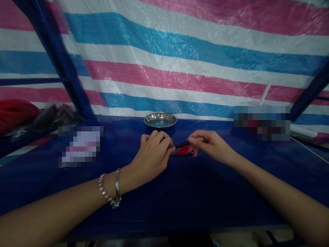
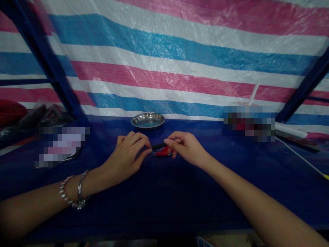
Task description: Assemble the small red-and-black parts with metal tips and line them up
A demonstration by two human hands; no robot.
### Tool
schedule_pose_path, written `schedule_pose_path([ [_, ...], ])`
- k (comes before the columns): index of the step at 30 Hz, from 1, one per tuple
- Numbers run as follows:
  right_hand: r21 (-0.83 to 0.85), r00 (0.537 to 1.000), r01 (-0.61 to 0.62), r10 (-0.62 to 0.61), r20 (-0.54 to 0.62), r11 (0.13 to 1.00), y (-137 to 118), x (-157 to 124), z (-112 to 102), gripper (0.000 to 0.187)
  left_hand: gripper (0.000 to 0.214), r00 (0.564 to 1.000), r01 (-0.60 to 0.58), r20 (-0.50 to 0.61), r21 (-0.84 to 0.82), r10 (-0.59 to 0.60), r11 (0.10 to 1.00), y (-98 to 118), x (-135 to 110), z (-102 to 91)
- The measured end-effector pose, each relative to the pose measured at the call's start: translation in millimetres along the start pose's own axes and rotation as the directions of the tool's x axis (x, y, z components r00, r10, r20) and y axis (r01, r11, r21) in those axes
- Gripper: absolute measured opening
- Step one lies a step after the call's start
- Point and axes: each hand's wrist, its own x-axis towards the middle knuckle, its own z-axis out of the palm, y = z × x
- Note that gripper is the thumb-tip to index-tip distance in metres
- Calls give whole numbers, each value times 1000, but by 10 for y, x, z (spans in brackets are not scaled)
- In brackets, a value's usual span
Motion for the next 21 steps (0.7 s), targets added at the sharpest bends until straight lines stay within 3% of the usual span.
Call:
schedule_pose_path([
  [6, 63, 1000, -3, 5, -28, 998, -5, -4, 19, 18, 5, 1000, 1, -7, -4, -1, 1000, -7, 6, 6],
  [9, 2, 1000, 6, -6, -15, 1000, 2, 1, 5, 15, 5, 1000, -7, -12, -4, 7, 1000, -9, 4, 10],
  [12, -75, 1000, 15, -14, 16, 997, 14, 2, -8, 24, 5, 1000, -9, -6, -4, 9, 1000, -8, 2, 10],
  [21, 9, 1000, 17, -17, -9, 1000, 18, -5, 14, 13, 5, 1000, -2, 7, -3, 2, 1000, -10, 4, 7],
])
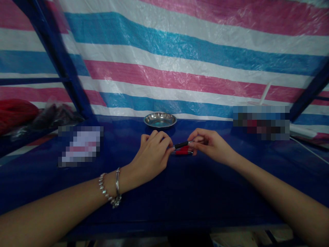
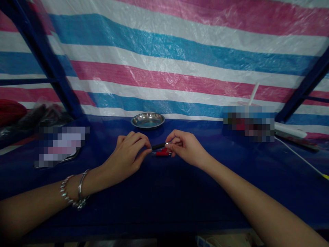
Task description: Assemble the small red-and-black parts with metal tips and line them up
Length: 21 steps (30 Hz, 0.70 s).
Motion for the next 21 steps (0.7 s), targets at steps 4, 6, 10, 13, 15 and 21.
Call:
schedule_pose_path([
  [4, -106, 1000, 16, -14, 20, 994, 8, 5, -18, 21, 5, 1000, -1, 4, -2, 2, 1000, 6, 0, -7],
  [6, -125, 1000, 14, -11, 22, 992, 12, 3, -22, 24, 6, 1000, -4, 3, -4, 4, 1000, 8, 0, -7],
  [10, -66, 1000, 9, -9, -4, 998, 13, -5, -15, 22, 6, 1000, 1, -10, 2, -1, 1000, 4, 1, 0],
  [13, -81, 999, 37, -38, -3, 996, 7, -6, -12, 20, 6, 1000, 0, -11, -1, 0, 1000, 0, 3, 4],
  [15, -95, 999, 38, -38, -2, 995, 4, -4, -12, 14, 6, 1000, -2, -8, -3, 2, 1000, -3, 2, 5],
  [21, -114, 1000, 30, -31, -6, 993, 8, 1, -15, 10, 8, 1000, -9, -1, -8, 9, 1000, 0, -2, 0],
])
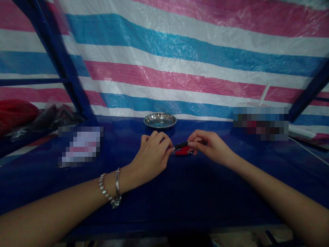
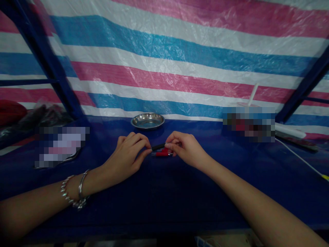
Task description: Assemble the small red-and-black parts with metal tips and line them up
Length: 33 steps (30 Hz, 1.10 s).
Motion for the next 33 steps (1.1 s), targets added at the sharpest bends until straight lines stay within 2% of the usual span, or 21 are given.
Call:
schedule_pose_path([
  [13, -25, 999, 22, -21, 30, 999, 2, 0, -12, 15, 8, 1000, 0, -28, 10, 0, 1000, 1, -3, -2],
  [24, 113, 1000, -26, 26, 0, 993, -18, 7, 13, 14, 4, 999, 4, -46, 13, -3, 1000, 0, -3, -4],
  [29, 20, 999, -12, 13, -48, 1000, -29, 13, 3, 22, 4, 999, 18, -46, 10, -17, 1000, -25, -6, 14],
  [33, -43, 998, 10, -13, -57, 999, -16, 13, 8, 17, 5, 998, 19, -52, 10, -18, 1000, -30, -3, 23],
])
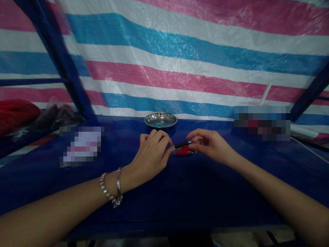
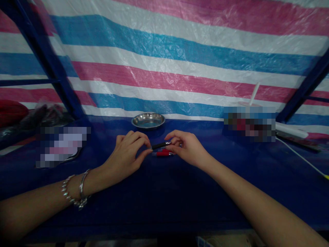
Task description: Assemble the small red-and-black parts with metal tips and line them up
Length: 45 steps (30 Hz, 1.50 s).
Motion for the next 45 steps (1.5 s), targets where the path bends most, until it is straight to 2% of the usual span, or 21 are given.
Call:
schedule_pose_path([
  [4, -52, 1000, 17, -17, -2, 999, 13, -11, 10, 14, 5, 1000, -1, 5, -4, 1, 1000, -1, 2, 2],
  [11, -280, 992, 121, -127, -3, 952, 34, -8, -43, 11, 9, 999, 35, -35, -6, -35, 999, 30, 12, -9],
  [14, -344, 989, 92, -125, -74, 934, 99, 25, -89, 14, 11, 998, 39, -47, -7, -40, 999, 46, 17, -24],
  [18, -448, 977, 31, -121, -173, 894, 219, 77, -160, 16, 18, 1000, -4, -2, 3, 4, 1000, 46, 17, -39],
  [24, -565, 973, -61, -78, -218, 823, 409, 140, -257, 17, 23, 999, -30, 42, -1, 30, 1000, 20, 7, -13],
  [28, -596, 986, -92, -12, -168, 798, 493, 166, -259, 17, 11, 998, -36, 55, -19, 37, 999, -3, -7, 26],
  [33, -623, 999, -26, -9, -53, 782, 505, 176, -239, 17, 14, 996, -27, 86, -38, 31, 999, -17, -13, 44],
  [37, -644, 999, 24, 7, 45, 765, 484, 172, -239, 18, 7, 994, -32, 99, -27, 35, 999, -13, -13, 36],
  [45, -668, 997, 40, 15, 76, 743, 535, 158, -214, 21, 25, 992, -39, 117, 1, 39, 999, 24, -7, 0],
])
